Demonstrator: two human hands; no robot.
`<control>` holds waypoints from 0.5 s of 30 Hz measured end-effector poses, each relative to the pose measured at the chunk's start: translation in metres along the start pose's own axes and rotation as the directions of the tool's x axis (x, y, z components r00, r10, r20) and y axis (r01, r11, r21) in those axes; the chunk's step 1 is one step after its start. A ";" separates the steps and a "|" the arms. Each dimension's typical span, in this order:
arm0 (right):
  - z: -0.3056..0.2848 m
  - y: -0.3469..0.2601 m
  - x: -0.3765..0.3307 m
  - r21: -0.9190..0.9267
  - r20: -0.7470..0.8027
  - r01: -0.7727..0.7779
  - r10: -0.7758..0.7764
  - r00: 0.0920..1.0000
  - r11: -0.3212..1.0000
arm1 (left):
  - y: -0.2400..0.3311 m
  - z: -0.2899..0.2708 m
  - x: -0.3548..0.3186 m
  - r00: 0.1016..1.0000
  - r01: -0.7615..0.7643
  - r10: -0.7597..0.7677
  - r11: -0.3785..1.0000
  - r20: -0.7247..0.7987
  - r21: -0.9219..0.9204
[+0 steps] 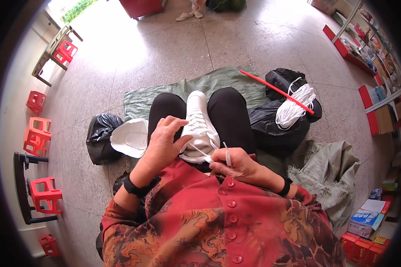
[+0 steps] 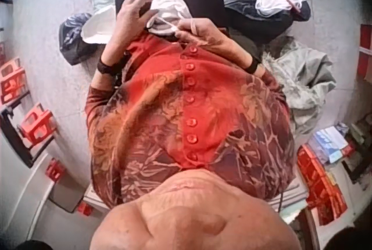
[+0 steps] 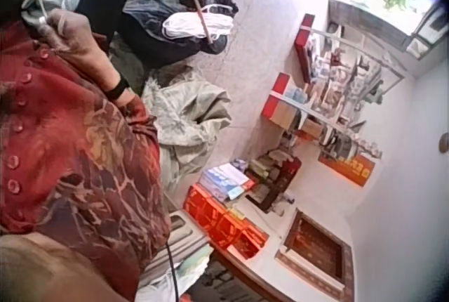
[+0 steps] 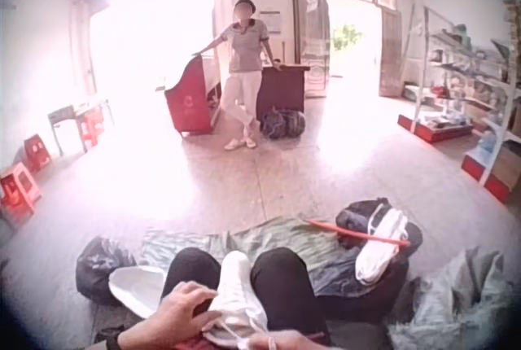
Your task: The recorder is lacing a white sneaker while sitting down.
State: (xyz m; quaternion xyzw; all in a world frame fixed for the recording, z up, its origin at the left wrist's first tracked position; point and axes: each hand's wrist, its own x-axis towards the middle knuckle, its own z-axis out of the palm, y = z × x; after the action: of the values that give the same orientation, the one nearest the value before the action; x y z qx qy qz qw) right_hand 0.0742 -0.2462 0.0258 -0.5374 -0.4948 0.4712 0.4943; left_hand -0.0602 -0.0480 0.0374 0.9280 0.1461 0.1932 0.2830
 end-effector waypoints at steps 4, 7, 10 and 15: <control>0.001 0.004 -0.008 0.144 -0.036 -0.007 0.012 0.999 0.990 | -0.007 0.016 -0.005 0.995 0.068 -0.066 0.998 0.072 -0.015; 0.001 -0.001 -0.010 0.176 -0.046 -0.052 0.061 0.997 0.983 | -0.006 0.022 -0.008 0.976 0.206 -0.195 0.971 0.097 -0.118; -0.008 0.005 -0.010 0.128 -0.138 0.007 0.010 0.990 0.992 | -0.016 0.024 -0.007 0.957 0.278 -0.258 0.946 0.134 -0.165; -0.023 -0.011 -0.030 0.186 -0.343 0.024 0.042 0.938 0.982 | -0.021 0.021 -0.007 0.967 0.245 -0.232 0.959 0.104 -0.139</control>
State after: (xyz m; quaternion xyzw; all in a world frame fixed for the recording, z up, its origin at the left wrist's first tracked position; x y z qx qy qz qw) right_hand 0.0948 -0.2772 0.0389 -0.5649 -0.3513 0.4166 0.6196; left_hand -0.0606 -0.0435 0.0072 0.8869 0.2296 0.1279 0.3798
